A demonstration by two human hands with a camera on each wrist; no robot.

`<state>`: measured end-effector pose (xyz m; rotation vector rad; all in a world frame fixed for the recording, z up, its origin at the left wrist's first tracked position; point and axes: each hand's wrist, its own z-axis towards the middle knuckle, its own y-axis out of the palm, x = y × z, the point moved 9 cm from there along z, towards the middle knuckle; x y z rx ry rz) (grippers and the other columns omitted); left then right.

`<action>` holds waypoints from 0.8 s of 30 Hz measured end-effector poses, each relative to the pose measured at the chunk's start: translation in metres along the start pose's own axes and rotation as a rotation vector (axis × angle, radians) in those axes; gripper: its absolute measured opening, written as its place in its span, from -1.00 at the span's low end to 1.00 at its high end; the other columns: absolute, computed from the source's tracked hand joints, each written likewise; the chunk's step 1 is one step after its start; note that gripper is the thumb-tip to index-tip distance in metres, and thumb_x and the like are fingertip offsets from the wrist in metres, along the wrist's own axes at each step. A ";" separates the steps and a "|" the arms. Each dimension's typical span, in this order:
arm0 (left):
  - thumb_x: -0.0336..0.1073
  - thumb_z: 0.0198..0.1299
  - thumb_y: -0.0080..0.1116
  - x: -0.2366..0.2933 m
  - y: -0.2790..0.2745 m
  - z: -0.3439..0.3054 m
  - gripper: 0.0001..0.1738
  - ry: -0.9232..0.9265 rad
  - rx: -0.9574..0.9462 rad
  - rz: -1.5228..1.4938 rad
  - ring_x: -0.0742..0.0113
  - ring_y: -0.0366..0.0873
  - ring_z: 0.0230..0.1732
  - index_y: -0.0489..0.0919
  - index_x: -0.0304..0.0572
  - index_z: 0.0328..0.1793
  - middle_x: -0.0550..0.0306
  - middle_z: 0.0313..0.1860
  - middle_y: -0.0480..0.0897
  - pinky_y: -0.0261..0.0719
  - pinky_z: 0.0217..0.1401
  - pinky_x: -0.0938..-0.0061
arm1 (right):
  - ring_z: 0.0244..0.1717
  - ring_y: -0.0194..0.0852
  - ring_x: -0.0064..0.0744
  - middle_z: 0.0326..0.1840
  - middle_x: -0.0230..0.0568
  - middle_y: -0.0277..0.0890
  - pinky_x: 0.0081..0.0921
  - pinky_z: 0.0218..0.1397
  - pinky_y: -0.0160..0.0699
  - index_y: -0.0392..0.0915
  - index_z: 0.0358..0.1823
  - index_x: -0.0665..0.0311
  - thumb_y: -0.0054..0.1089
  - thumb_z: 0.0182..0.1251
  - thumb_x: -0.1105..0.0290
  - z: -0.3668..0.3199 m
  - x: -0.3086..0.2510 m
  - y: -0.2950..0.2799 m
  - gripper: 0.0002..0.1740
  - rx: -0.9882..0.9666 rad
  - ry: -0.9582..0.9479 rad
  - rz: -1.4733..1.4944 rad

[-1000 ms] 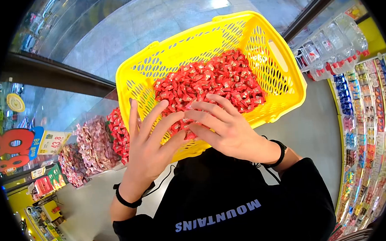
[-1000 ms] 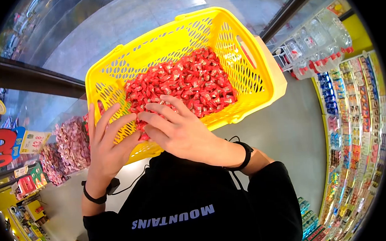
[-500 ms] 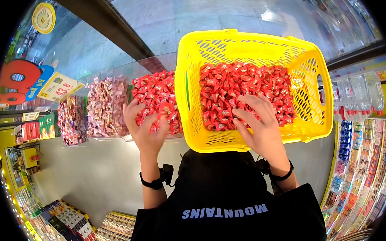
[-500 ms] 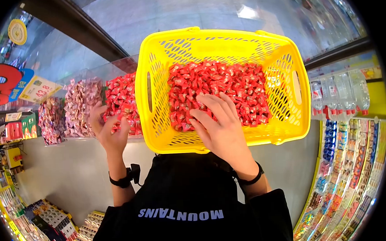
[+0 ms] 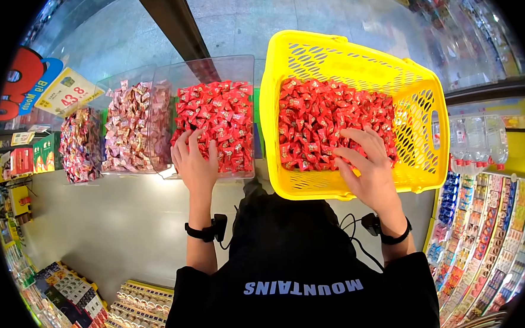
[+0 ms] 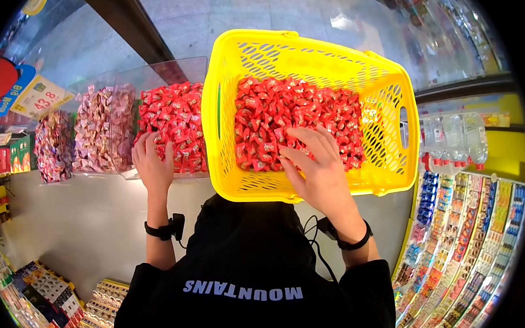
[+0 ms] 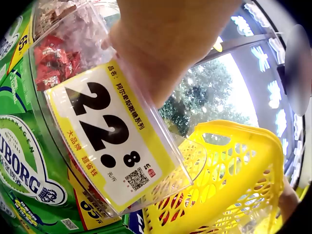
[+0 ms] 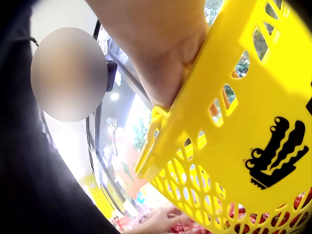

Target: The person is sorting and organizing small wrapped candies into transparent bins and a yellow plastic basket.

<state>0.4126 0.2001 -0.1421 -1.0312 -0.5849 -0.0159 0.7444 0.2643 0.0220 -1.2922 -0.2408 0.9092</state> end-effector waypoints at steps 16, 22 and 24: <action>0.53 0.23 0.21 -0.048 0.085 -0.006 0.09 0.156 -0.540 0.272 -0.35 -0.04 0.80 0.14 0.45 0.83 0.03 0.86 0.04 0.00 0.66 -0.56 | 0.14 0.64 0.00 0.15 -0.15 0.65 -0.04 0.40 0.53 0.72 -0.11 0.21 0.49 0.25 0.36 0.048 -0.014 -0.039 -0.79 -0.312 -0.257 -0.198; 0.34 0.31 0.28 -0.011 0.064 0.003 0.01 0.152 -0.606 0.214 -0.38 -0.16 0.83 0.14 0.47 0.83 0.02 0.88 -0.04 -0.14 0.66 -0.65 | 0.20 0.63 0.02 0.15 -0.11 0.66 -0.05 0.34 0.56 0.72 0.03 0.20 0.45 0.32 0.23 0.077 0.027 0.006 -0.68 -0.614 -0.275 -0.137; 0.27 0.34 0.30 -0.005 0.062 0.002 -0.01 0.169 -0.529 0.145 -0.38 -0.14 0.82 0.13 0.46 0.83 0.05 0.88 -0.05 -0.16 0.66 -0.65 | 0.22 0.63 -0.01 0.15 -0.10 0.66 -0.05 0.36 0.55 0.73 0.06 0.20 0.47 0.30 0.22 0.079 0.041 0.036 -0.64 -0.716 -0.247 -0.079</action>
